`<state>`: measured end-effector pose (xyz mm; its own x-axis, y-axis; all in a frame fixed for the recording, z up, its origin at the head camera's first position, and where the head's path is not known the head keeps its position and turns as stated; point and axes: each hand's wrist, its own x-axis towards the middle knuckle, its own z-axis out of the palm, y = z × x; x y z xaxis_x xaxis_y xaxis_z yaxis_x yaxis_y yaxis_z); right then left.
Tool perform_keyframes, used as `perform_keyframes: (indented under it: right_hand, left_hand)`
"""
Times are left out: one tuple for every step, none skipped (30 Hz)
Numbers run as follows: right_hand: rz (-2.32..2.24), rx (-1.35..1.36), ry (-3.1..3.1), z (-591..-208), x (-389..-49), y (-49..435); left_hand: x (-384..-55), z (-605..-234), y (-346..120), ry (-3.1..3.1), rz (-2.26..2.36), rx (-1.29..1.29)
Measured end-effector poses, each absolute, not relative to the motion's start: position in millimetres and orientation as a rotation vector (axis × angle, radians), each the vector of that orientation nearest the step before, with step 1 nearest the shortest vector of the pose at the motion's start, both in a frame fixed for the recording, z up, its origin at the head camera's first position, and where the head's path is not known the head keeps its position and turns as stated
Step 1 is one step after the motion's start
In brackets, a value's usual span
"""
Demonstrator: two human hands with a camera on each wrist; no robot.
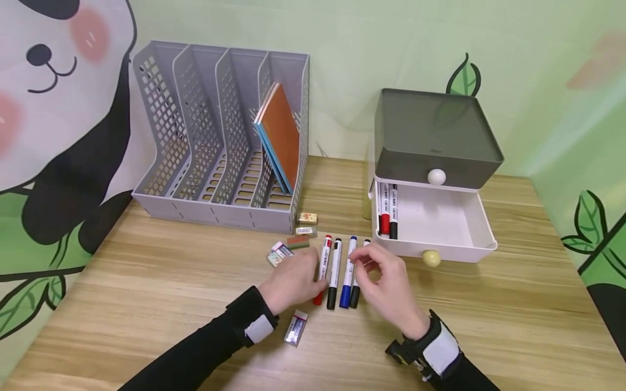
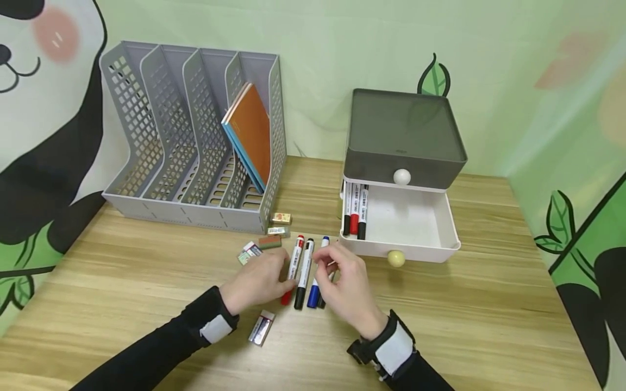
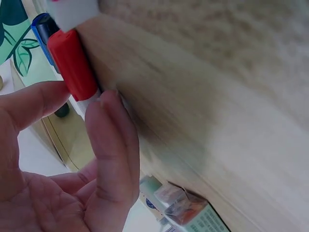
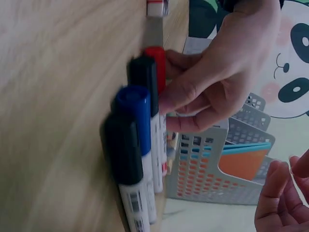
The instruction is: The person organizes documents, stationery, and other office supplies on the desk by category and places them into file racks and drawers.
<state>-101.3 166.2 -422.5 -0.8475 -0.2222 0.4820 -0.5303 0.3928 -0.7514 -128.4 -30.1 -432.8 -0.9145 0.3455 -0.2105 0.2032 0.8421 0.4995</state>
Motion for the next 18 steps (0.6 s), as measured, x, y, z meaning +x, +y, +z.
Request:
perform_keyframes:
  right_hand:
    - [1.472, 0.635, -2.377, -423, -101, 166]
    - [1.523, 0.61, -2.403, -423, -101, 165]
    - [1.581, 0.583, -2.43, -422, -100, 165]
    - [1.644, 0.554, -2.456, -422, -100, 164]
    - [1.709, 0.524, -2.479, -422, -100, 164]
    - [1.77, 0.493, -2.501, -422, -101, 163]
    - [1.83, 0.465, -2.517, -422, -101, 163]
    - [1.875, 0.442, -2.528, -422, -101, 162]
    - [1.902, 0.429, -2.539, -422, -101, 162]
    - [1.922, 0.42, -2.548, -422, -102, 162]
    - [1.933, 0.417, -2.556, -422, -102, 162]
    - [1.94, 0.414, -2.563, -422, -102, 162]
    - [1.945, 0.415, -2.567, -423, -103, 162]
    - [1.945, 0.414, -2.573, -423, -103, 162]
    - [1.946, 0.416, -2.577, -423, -103, 162]
    - [1.946, 0.415, -2.581, -423, -103, 162]
    - [1.947, 0.413, -2.585, -423, -103, 162]
    - [1.95, 0.411, -2.588, -423, -103, 162]
  left_hand:
    - [-128, -433, -30, 2.726, 0.696, 0.412]
    - [-128, -433, -30, 2.723, 0.702, 0.407]
    - [-129, -433, -30, 2.721, 0.706, 0.405]
    - [-129, -433, -30, 2.72, 0.705, 0.399]
    - [-129, -432, -31, 2.72, 0.704, 0.398]
    - [-129, -432, -31, 2.721, 0.7, 0.398]
    - [-129, -432, -32, 2.724, 0.695, 0.399]
    - [-129, -432, -33, 2.728, 0.687, 0.405]
    - [-129, -432, -34, 2.733, 0.679, 0.411]
    - [-130, -431, -35, 2.736, 0.675, 0.415]
    - [-130, -431, -36, 2.74, 0.672, 0.42]
    - [-130, -431, -37, 2.743, 0.668, 0.424]
    - [-130, -431, -38, 2.746, 0.667, 0.426]
    - [-130, -431, -39, 2.744, 0.667, 0.424]
    - [-130, -431, -41, 2.746, 0.668, 0.421]
    - [-130, -431, -42, 2.748, 0.667, 0.417]
    - [-130, -431, -43, 2.75, 0.666, 0.412]
    - [-130, -430, -44, 2.751, 0.666, 0.407]
